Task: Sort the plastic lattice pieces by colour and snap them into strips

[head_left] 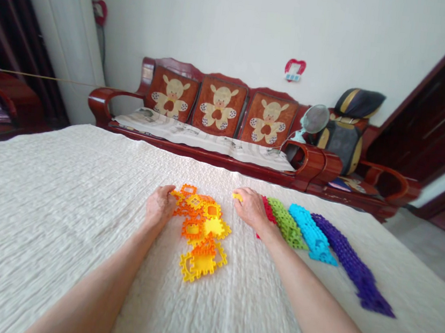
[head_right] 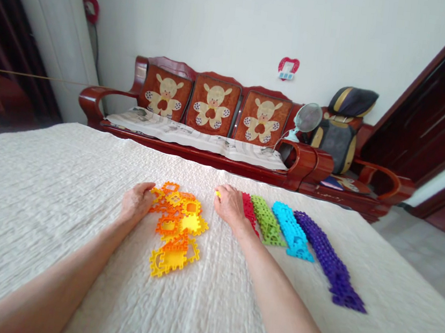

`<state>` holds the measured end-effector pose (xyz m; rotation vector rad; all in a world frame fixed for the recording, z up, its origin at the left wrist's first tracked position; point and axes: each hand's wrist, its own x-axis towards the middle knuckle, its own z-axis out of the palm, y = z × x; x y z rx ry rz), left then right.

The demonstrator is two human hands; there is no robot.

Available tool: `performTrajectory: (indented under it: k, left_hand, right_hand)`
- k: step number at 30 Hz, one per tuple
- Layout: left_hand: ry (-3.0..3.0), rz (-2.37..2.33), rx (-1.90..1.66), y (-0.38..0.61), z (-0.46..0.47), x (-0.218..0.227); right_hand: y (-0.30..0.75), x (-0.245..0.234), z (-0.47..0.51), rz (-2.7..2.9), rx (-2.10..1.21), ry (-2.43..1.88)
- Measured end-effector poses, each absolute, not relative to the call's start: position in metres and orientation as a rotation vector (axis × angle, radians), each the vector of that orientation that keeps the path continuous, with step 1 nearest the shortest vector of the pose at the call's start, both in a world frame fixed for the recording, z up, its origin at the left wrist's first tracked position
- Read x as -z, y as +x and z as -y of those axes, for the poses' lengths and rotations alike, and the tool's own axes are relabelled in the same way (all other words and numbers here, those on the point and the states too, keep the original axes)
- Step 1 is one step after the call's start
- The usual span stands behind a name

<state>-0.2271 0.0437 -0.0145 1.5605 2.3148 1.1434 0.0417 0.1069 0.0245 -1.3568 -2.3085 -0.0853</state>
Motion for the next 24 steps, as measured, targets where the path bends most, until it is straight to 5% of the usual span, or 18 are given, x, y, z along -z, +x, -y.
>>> performTrajectory:
  k: [4, 15, 24]
  left_hand:
    - [1.549, -2.322, -1.147, -0.227, -0.045, 0.014]
    - [1.613, -2.36, -1.104, -0.226, -0.045, 0.016]
    - [1.735, -2.326, -1.03, -0.221, -0.044, 0.011]
  right_hand:
    - [0.022, -0.013, -0.088, 2.133, -0.287, -1.266]
    - [-0.001, 0.003, -0.063, 2.099, -0.268, -1.394]
    - [0.011, 0.009, -0.068, 1.861, -0.635, -1.217]
